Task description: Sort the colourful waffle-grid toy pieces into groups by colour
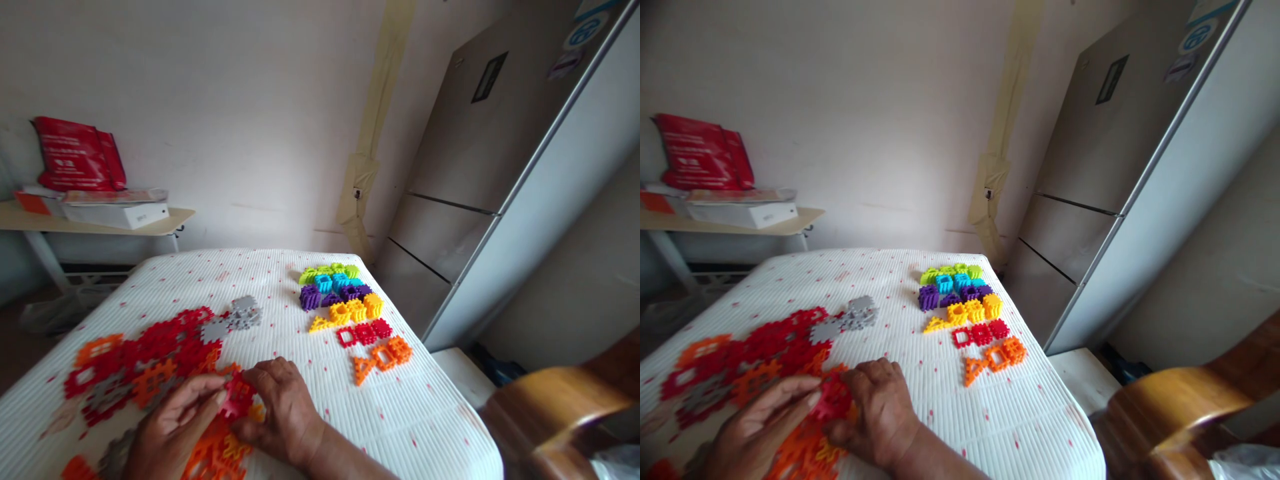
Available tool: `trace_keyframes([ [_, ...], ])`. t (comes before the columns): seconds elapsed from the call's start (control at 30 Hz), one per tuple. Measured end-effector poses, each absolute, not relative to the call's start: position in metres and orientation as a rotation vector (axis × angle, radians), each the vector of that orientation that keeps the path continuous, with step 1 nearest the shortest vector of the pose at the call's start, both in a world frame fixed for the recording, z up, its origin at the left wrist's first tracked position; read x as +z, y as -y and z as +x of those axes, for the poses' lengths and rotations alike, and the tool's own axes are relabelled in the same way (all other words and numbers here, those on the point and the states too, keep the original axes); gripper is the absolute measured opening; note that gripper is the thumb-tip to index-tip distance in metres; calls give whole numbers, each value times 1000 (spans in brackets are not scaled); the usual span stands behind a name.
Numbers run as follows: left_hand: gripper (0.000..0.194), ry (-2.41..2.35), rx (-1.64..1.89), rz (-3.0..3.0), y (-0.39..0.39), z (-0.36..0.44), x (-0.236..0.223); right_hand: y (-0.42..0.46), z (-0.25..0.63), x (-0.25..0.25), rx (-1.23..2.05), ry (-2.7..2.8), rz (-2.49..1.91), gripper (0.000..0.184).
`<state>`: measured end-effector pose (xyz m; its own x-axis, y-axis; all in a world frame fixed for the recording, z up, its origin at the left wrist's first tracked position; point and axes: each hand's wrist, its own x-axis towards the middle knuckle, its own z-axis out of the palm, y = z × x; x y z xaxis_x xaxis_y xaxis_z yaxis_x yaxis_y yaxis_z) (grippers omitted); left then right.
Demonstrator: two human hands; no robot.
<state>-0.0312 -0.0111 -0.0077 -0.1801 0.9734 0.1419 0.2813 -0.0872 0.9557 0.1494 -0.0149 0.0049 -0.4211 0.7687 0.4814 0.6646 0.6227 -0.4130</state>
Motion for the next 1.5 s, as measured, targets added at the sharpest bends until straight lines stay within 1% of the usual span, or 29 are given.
trace_keyframes([
  [0.1, 52, -1395, 1236, 1284, 9, -31, -12, 15, 151, 4, 177, 2225, -1111, 52],
  [0.2, 55, -1391, 1237, 1286, 9, -31, -11, 11, 157, 5, 54, 2231, -1142, 48],
  [0.27, 54, -1438, 1246, 1346, 11, -32, -10, 5, 169, 10, -44, 2184, -1214, 45],
  [0.37, 46, -1514, 1241, 1456, 13, -34, -10, -7, 205, 21, -218, 1993, -1478, 36],
  [0.5, 39, -1510, 1242, 1522, 15, -34, -10, -17, 267, 28, -347, 1738, -2019, 21],
  [0.57, 36, -1502, 1252, 1550, 15, -33, -9, -20, 292, 25, -384, 1662, -2208, 19],
  [0.67, 31, -1511, 1265, 1622, 16, -32, -6, -23, 310, 18, -411, 1609, -2367, 20],
  [0.83, 23, -1558, 1264, 1805, 15, -35, -9, -27, 312, 11, -361, 1605, -2438, 23],
  [1.13, 20, -1526, 1246, 2398, -1, -39, -28, -30, 313, 7, -334, 1618, -2448, 22],
  [1.3, 19, -1546, 1124, 2621, -7, -42, -33, -31, 313, 4, -323, 1609, -2462, 20],
  [1.5, 21, -1642, 986, 2698, -8, -42, -40, -29, 313, 5, -328, 1631, -2457, 22],
])
